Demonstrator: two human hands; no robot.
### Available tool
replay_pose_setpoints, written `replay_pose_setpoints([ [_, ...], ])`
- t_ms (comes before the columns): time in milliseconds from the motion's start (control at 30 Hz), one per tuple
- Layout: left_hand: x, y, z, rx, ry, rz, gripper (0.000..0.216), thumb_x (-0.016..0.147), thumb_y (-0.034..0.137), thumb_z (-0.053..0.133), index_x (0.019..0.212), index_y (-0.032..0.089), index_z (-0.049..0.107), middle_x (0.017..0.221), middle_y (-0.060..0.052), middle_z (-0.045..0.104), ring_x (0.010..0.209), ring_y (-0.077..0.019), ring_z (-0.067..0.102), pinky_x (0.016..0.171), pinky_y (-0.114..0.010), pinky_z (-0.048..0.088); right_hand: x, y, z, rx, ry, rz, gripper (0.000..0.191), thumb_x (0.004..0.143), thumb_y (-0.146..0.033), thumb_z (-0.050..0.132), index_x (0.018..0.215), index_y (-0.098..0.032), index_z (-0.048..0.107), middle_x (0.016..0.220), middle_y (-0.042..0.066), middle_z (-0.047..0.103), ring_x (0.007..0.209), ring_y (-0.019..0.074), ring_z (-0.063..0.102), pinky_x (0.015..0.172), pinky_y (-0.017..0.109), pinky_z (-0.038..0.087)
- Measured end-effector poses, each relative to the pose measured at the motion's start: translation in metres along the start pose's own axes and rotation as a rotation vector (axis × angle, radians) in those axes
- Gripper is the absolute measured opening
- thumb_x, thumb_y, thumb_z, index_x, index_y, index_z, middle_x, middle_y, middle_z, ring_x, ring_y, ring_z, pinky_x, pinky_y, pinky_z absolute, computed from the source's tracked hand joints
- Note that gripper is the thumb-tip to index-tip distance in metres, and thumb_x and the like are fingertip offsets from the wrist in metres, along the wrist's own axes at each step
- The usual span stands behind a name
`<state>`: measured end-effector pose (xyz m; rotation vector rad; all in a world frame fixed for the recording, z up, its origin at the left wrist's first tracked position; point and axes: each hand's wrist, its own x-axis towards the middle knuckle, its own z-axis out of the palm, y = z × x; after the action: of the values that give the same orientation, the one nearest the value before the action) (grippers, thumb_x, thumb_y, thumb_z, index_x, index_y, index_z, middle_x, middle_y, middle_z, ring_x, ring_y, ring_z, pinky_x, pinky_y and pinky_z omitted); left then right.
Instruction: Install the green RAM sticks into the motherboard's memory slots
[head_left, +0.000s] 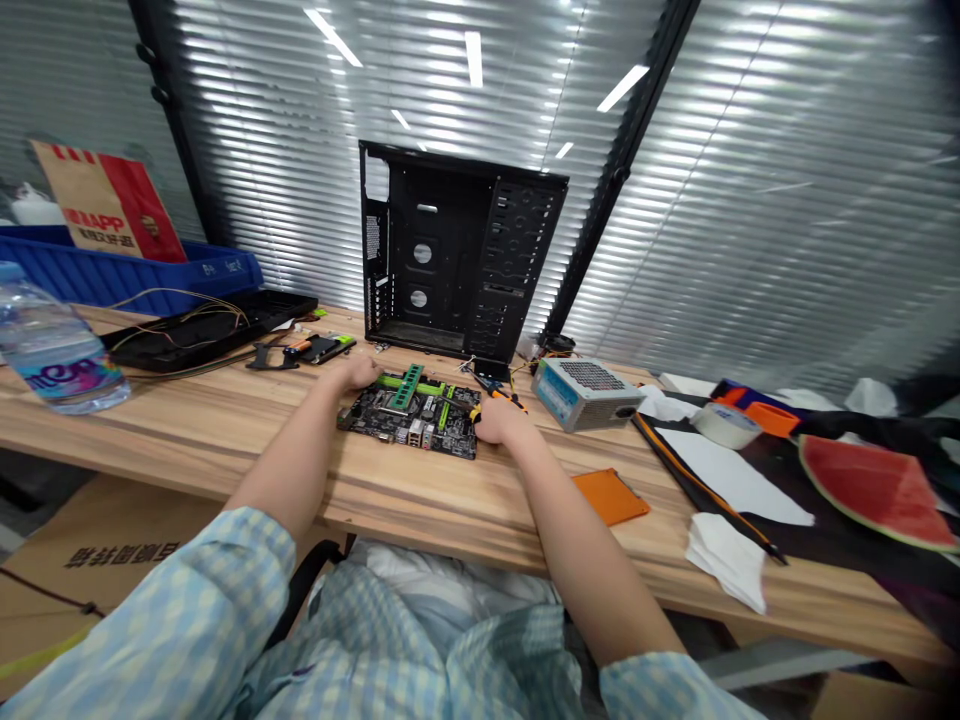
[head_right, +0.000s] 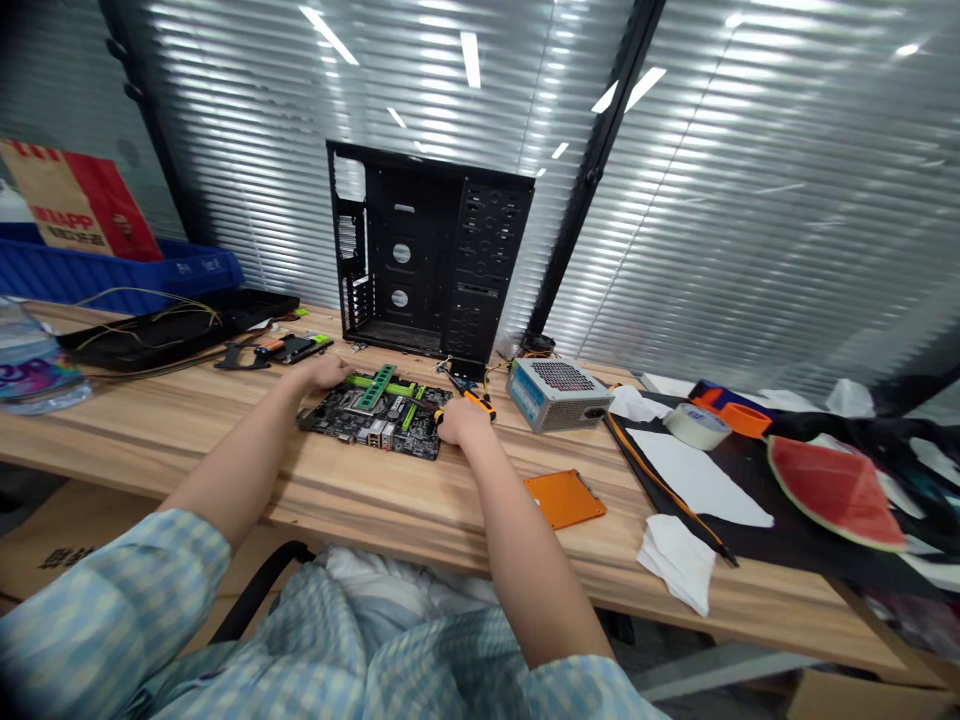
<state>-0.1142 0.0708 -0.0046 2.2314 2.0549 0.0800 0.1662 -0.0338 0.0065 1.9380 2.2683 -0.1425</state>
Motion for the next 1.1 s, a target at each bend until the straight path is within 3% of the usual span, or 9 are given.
replay_pose_setpoints([
  [500,-0.002,0.001,0.000,-0.032,-0.031,-0.044,0.052,0.090,0.044,0.038,0.117,0.011,0.067,0.131,-0.017,0.059,0.121,-0.0277,0.056,0.100,-0.028,0.041,-0.002,0.001,-0.001,-0.002,0.008,-0.017,0.043,0.078,-0.023,0.058,0.118,-0.008,0.065,0.116,0.021,0.066,0.106,0.0294,0.064,0.083,0.032,0.052],
  [867,-0.006,0.002,-0.005,-0.116,-0.053,-0.060,0.046,0.088,0.041,0.038,0.099,0.011,0.072,0.111,-0.014,0.070,0.102,-0.0243,0.065,0.087,-0.027,0.049,-0.004,-0.001,-0.001,-0.003,0.005,-0.006,0.043,0.078,-0.023,0.058,0.118,-0.008,0.065,0.119,0.021,0.065,0.107,0.0286,0.063,0.083,0.032,0.052],
  [1100,-0.009,-0.001,-0.012,-0.109,-0.022,-0.138,0.063,0.091,0.050,0.024,0.096,0.009,0.071,0.101,-0.018,0.072,0.102,-0.0291,0.066,0.088,-0.031,0.049,-0.003,-0.001,-0.001,0.008,0.005,0.002,0.044,0.078,-0.022,0.058,0.119,-0.007,0.064,0.119,0.021,0.065,0.108,0.0290,0.063,0.084,0.031,0.052],
])
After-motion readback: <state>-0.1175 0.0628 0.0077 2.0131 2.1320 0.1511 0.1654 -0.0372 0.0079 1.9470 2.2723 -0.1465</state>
